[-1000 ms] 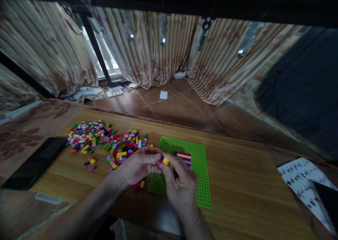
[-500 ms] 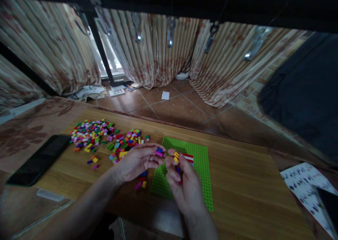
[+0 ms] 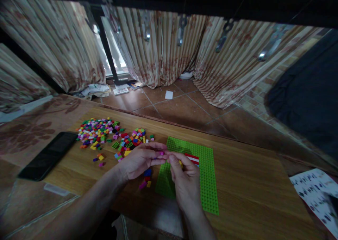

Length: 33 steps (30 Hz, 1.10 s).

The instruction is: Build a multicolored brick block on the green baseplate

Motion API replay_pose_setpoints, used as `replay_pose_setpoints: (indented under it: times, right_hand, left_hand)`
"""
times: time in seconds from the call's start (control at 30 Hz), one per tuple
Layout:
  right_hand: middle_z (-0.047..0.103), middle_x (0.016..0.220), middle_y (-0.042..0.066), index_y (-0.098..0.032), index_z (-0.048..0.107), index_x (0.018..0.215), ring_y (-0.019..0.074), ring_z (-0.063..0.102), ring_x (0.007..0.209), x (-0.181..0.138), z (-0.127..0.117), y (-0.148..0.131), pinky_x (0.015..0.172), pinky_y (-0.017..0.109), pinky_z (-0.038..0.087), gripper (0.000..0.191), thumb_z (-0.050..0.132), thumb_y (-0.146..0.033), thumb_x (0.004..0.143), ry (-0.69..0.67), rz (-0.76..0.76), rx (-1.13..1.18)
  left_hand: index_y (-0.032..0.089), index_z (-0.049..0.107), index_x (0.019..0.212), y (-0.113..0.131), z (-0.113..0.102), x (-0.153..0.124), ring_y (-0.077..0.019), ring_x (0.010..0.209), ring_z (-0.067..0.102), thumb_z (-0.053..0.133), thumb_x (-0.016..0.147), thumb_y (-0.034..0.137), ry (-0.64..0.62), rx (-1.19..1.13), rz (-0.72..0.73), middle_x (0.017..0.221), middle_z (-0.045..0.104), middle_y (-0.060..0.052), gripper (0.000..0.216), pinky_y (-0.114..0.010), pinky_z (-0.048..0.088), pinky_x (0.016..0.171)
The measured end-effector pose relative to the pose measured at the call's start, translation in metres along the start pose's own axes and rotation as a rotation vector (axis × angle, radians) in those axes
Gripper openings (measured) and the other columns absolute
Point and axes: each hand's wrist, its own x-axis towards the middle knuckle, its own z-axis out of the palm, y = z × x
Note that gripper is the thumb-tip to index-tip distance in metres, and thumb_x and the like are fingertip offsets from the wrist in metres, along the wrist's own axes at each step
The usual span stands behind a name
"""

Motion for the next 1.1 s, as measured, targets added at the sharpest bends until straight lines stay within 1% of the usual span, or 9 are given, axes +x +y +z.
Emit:
replay_pose_setpoints:
  times: [0.1,0.2,0.33,0.5,0.7,0.83,0.9,1.0,1.1]
  right_hand:
    - [0.075,0.083,0.004,-0.023,0.078,0.093,0.0166,0.066,0.073,0.002,-0.002,0.007,0.061,0.027,0.053,0.023,0.072,-0.040,0.080,-0.028,-0.176,-0.300]
    - [0.078,0.096,0.005,-0.024,0.076,0.104,0.0210,0.072,0.087,0.004,-0.005,0.011,0.077,0.034,0.057,0.026,0.066,-0.038,0.085,-0.066,-0.258,-0.537]
    - [0.077,0.096,0.006,-0.023,0.075,0.105,0.0206,0.072,0.085,0.006,-0.009,0.014,0.078,0.034,0.057,0.025,0.058,-0.032,0.089,-0.147,-0.397,-0.798]
    - [0.076,0.095,0.006,-0.021,0.073,0.103,0.0192,0.072,0.084,0.008,-0.010,0.017,0.077,0.031,0.055,0.023,0.053,-0.027,0.092,-0.169,-0.518,-0.911]
    - [0.073,0.087,0.004,-0.021,0.070,0.095,0.0170,0.067,0.077,0.003,-0.007,0.012,0.071,0.028,0.052,0.020,0.055,-0.033,0.092,-0.106,-0.433,-0.776]
    - [0.058,0.065,-0.004,-0.021,0.066,0.092,0.0071,0.041,0.046,-0.002,0.002,0.004,0.043,0.020,0.032,0.024,0.060,-0.045,0.090,0.013,-0.134,-0.279]
    - [0.055,0.064,-0.006,-0.022,0.064,0.089,0.0048,0.029,0.042,-0.005,0.008,0.001,0.039,0.019,0.022,0.026,0.063,-0.047,0.088,0.069,-0.060,-0.050]
    - [0.062,0.074,-0.003,-0.022,0.066,0.090,0.0072,0.044,0.051,-0.010,0.015,-0.001,0.047,0.021,0.035,0.025,0.063,-0.046,0.088,0.145,-0.125,-0.078]
    - [0.069,0.089,0.002,-0.023,0.068,0.097,0.0152,0.062,0.077,-0.019,0.020,0.002,0.067,0.028,0.048,0.025,0.059,-0.045,0.091,0.213,-0.245,-0.325]
  left_hand:
    - [0.008,0.071,0.093,-0.002,-0.001,-0.001,-0.0146,0.074,0.071,0.061,0.077,-0.004,-0.015,0.031,0.009,0.082,0.073,-0.008,0.023,-0.028,0.059,0.078]
    - [0.009,0.070,0.094,-0.003,0.000,-0.002,-0.0138,0.071,0.071,0.061,0.082,0.000,0.004,0.080,0.002,0.084,0.073,-0.008,0.018,-0.027,0.059,0.073]
    - [0.008,0.069,0.094,-0.006,0.004,-0.002,-0.0111,0.065,0.068,0.060,0.086,0.002,0.069,0.121,-0.009,0.077,0.070,-0.006,0.014,-0.024,0.058,0.069]
    - [0.008,0.069,0.092,-0.006,0.007,-0.001,-0.0108,0.067,0.065,0.056,0.091,0.007,0.121,0.110,-0.017,0.080,0.067,-0.006,0.013,-0.027,0.059,0.070]
    - [0.009,0.068,0.089,-0.001,0.005,0.000,-0.0140,0.067,0.066,0.056,0.092,0.011,0.090,0.068,-0.034,0.077,0.067,-0.005,0.013,-0.032,0.058,0.070]
    - [0.009,0.067,0.085,-0.013,0.010,-0.001,-0.0145,0.065,0.065,0.053,0.094,0.020,0.069,-0.017,-0.026,0.071,0.068,-0.006,0.020,-0.029,0.053,0.072]
    - [0.010,0.066,0.079,-0.025,0.019,-0.003,-0.0139,0.064,0.063,0.049,0.096,0.027,0.067,-0.116,-0.052,0.070,0.067,-0.006,0.029,-0.027,0.051,0.072]
    - [0.013,0.060,0.064,-0.041,0.036,-0.008,-0.0095,0.052,0.050,0.054,0.092,0.034,-0.018,-0.275,-0.085,0.059,0.056,-0.001,0.035,-0.022,0.043,0.060]
    - [0.016,0.056,0.063,-0.048,0.049,-0.013,-0.0096,0.058,0.051,0.061,0.085,0.028,0.064,-0.506,-0.084,0.061,0.053,0.002,0.026,-0.021,0.045,0.068]
